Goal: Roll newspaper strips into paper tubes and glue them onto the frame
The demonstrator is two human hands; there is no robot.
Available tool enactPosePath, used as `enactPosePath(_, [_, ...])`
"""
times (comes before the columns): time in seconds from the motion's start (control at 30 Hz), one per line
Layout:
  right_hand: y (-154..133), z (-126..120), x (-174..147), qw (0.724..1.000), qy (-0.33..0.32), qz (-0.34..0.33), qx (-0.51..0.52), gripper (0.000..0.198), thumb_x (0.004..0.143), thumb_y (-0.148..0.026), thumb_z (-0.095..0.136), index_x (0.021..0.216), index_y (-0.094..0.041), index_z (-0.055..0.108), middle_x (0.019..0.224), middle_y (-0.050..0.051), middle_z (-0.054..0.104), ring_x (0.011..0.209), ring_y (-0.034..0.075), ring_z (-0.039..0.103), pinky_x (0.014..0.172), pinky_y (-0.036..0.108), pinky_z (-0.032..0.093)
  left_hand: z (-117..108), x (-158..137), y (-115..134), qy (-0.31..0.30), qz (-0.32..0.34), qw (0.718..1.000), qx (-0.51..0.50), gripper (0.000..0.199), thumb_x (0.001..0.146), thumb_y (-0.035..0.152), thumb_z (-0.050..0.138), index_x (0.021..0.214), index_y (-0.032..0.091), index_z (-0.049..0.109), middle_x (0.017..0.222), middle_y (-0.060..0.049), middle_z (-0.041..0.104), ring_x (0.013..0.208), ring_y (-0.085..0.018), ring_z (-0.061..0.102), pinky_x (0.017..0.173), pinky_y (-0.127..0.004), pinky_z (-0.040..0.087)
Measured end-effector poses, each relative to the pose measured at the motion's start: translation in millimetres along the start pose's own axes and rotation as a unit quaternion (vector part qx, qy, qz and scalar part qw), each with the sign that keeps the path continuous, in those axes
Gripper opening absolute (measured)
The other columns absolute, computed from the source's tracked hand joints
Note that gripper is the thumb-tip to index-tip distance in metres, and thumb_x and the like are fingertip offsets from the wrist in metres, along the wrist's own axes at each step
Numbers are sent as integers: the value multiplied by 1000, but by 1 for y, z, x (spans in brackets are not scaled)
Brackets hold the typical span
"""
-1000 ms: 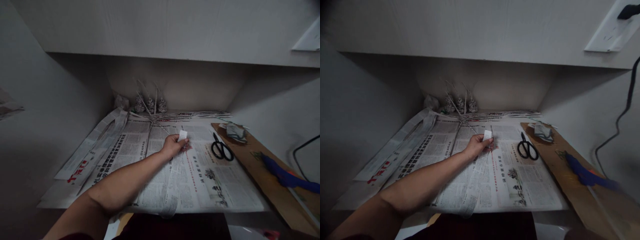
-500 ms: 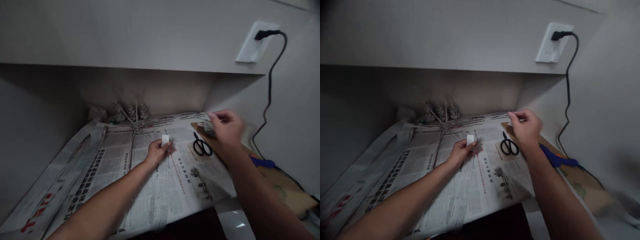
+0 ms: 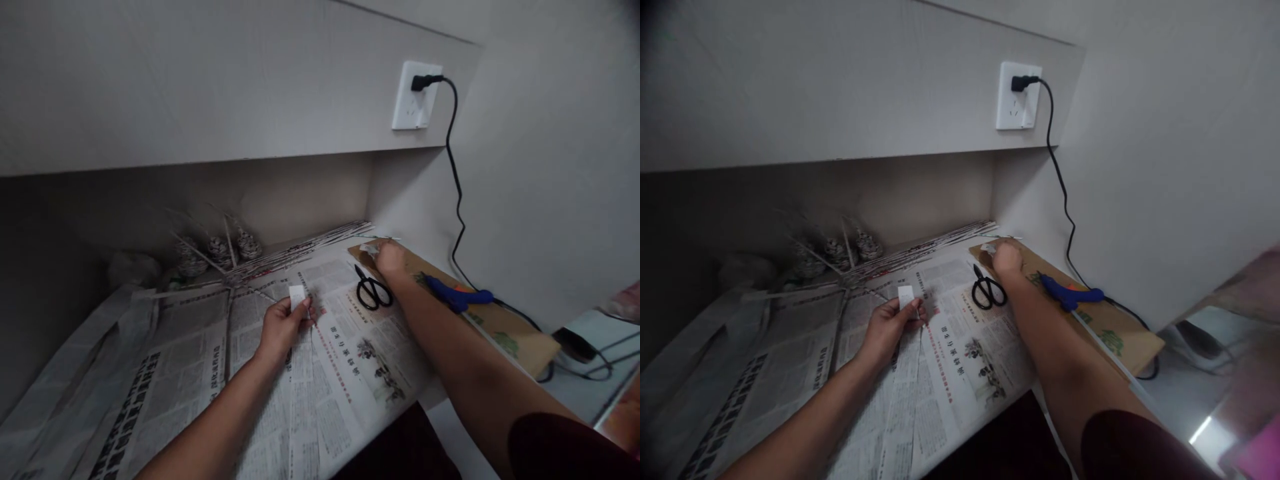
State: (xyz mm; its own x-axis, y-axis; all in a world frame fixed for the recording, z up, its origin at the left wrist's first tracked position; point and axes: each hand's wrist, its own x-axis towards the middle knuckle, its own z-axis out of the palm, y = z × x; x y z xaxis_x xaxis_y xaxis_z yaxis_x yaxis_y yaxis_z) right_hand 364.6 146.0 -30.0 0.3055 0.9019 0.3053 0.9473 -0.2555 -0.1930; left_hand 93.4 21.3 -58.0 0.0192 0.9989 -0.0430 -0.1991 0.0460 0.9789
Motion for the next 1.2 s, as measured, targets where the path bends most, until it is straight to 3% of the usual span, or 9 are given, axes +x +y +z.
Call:
enactPosePath(0.17, [-11,-13,-15,999,42,-1,15,44,76,-28,64,113,-6,57,108,22,61,101,30,58,80,34,42,3,-5,2,-42,-15,999,-28,33,69,41,71,81,11,64,72,-7,65,67,-16,63,58,-26,53])
enactPosePath(0.23, [-28,-18,-29,993,80,-62,66,36,77,-30,64,106,-9,61,111,20,60,108,30,53,86,36,39,4,-7,4,-47,-22,998,-23,34,69,42,71,83,12,64,75,-8,66,72,-19,65,55,-26,53])
enactPosePath(0.3, [-52,-19,-44,970,55,-146,189,23,79,-32,60,89,-13,67,97,14,66,99,26,57,84,34,40,4,-9,6,-52,-21,998,-16,35,69,43,70,85,12,64,78,-9,66,77,-20,65,53,-25,53])
enactPosePath(0.37, [-75,-18,-60,913,-74,-190,353,24,79,-35,60,81,-13,68,81,9,68,78,19,61,71,28,44,4,-10,9,-56,-18,998,-23,36,70,43,70,84,11,65,79,-10,66,76,-19,64,54,-24,53])
enactPosePath(0.5, [-98,-14,-87,718,-360,-199,561,35,80,-42,57,94,-12,68,82,7,68,61,11,58,49,19,37,2,-9,11,-50,-29,997,-48,37,68,41,72,89,11,67,75,-7,65,65,-14,62,55,-23,53])
enactPosePath(0.6, [-97,-11,-98,635,-445,-208,596,40,79,-46,60,96,-11,66,73,4,66,56,8,55,44,17,33,0,-6,10,-46,-23,998,-33,37,68,41,72,87,10,68,74,-7,65,62,-13,61,55,-23,52])
enactPosePath(0.8, [-99,-8,-109,640,-458,-178,590,35,74,-46,66,69,-12,61,52,0,60,47,9,56,46,19,39,-1,-2,6,-46,-7,999,10,33,68,42,70,76,11,68,72,-7,66,65,-15,61,60,-26,53])
enactPosePath(0.9, [-102,-10,-111,649,-443,-147,601,34,71,-45,68,65,-12,60,49,-2,57,43,9,54,44,19,40,-2,-1,2,-59,-6,998,7,30,67,39,72,79,12,69,75,-7,67,68,-14,62,65,-27,52])
enactPosePath(1.2, [-97,-18,-108,627,-467,-134,609,28,73,-37,66,60,-14,56,43,-6,46,40,7,48,40,18,35,0,-4,6,-54,-45,997,27,39,73,45,65,90,10,68,83,-11,70,73,-19,65,67,-31,53])
